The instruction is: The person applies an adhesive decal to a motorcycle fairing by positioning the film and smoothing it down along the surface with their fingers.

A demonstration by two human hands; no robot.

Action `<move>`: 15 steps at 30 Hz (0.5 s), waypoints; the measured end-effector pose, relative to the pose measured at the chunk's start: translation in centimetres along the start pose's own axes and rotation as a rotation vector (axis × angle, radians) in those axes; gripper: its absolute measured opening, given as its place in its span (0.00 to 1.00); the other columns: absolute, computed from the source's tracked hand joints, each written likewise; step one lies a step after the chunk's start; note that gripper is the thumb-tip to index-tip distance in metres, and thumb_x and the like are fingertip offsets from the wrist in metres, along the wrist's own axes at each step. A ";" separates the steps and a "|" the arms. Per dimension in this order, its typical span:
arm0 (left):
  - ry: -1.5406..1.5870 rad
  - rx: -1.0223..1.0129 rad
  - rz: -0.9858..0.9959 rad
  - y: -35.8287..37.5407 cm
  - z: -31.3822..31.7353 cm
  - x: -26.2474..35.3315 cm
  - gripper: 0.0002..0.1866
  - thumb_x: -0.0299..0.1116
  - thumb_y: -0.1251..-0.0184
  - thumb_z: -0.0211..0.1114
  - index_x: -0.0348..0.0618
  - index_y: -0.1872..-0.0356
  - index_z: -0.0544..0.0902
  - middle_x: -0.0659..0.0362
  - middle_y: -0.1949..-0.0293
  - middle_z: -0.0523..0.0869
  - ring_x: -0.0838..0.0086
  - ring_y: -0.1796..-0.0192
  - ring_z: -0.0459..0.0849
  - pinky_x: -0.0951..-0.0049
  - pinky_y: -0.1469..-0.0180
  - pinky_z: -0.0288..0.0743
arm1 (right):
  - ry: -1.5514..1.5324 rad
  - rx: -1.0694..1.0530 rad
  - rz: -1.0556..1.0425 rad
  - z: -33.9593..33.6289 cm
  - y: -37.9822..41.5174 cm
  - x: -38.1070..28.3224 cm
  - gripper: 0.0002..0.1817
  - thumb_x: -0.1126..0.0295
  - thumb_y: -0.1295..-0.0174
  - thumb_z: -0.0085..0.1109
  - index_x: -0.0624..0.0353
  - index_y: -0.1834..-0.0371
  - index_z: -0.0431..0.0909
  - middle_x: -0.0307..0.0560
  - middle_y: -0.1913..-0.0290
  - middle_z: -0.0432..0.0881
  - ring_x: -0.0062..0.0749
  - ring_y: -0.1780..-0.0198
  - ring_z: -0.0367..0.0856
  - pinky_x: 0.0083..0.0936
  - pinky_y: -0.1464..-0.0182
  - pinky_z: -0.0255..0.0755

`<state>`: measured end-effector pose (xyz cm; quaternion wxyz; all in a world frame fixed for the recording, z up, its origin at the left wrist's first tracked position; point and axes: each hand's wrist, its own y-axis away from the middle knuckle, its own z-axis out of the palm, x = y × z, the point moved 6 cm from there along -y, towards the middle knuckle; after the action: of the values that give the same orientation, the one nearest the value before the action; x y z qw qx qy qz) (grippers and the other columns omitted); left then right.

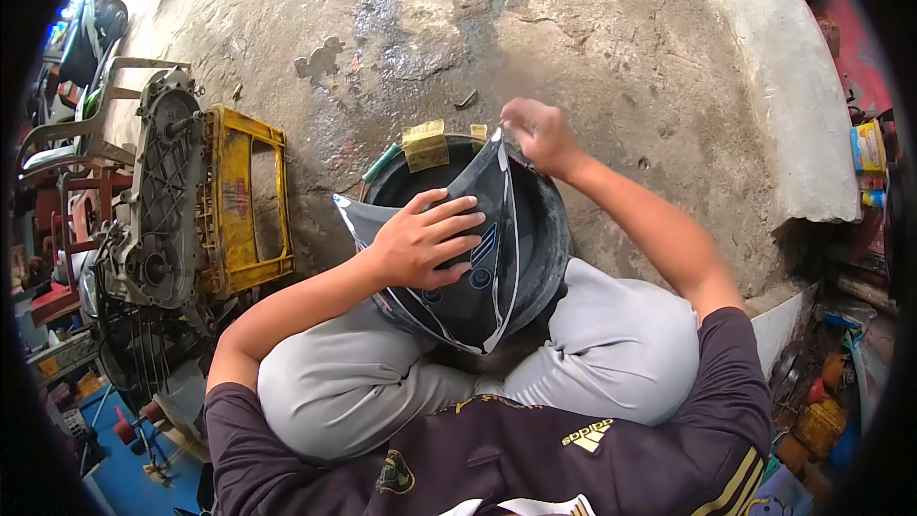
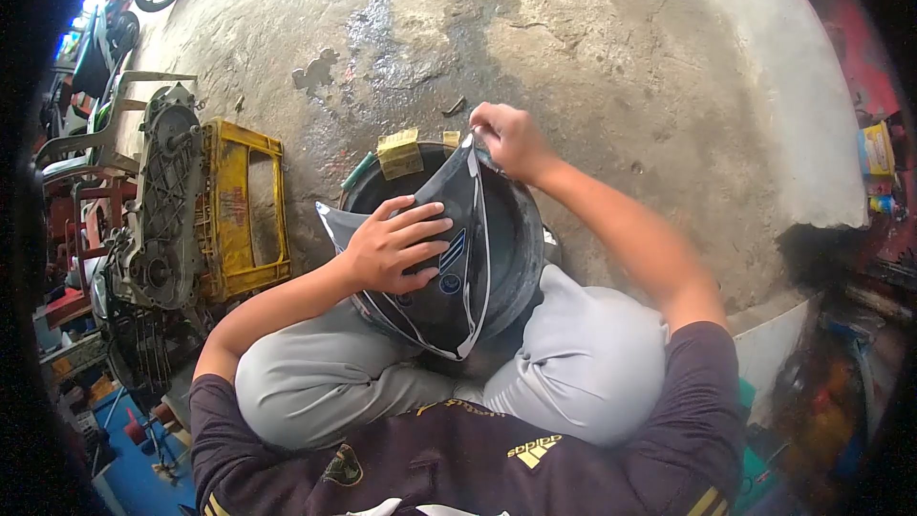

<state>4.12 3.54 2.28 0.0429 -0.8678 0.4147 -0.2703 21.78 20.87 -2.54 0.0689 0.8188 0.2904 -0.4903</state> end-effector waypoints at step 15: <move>0.011 0.019 0.003 0.1 0.1 0.0 0.18 0.43 0.38 0.78 0.51 0.48 0.89 0.57 0.33 0.87 0.60 0.23 0.80 0.45 0.22 0.67 | -0.019 -0.090 -0.187 1.1 2.6 -4.6 0.08 0.80 0.34 0.67 0.61 0.53 0.85 0.56 0.57 0.87 0.57 0.53 0.87 0.45 0.47 0.82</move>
<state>4.07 3.46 2.19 0.0493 -0.8652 0.4138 -0.2788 20.73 16.36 0.31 0.0624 0.7795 0.3868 -0.4888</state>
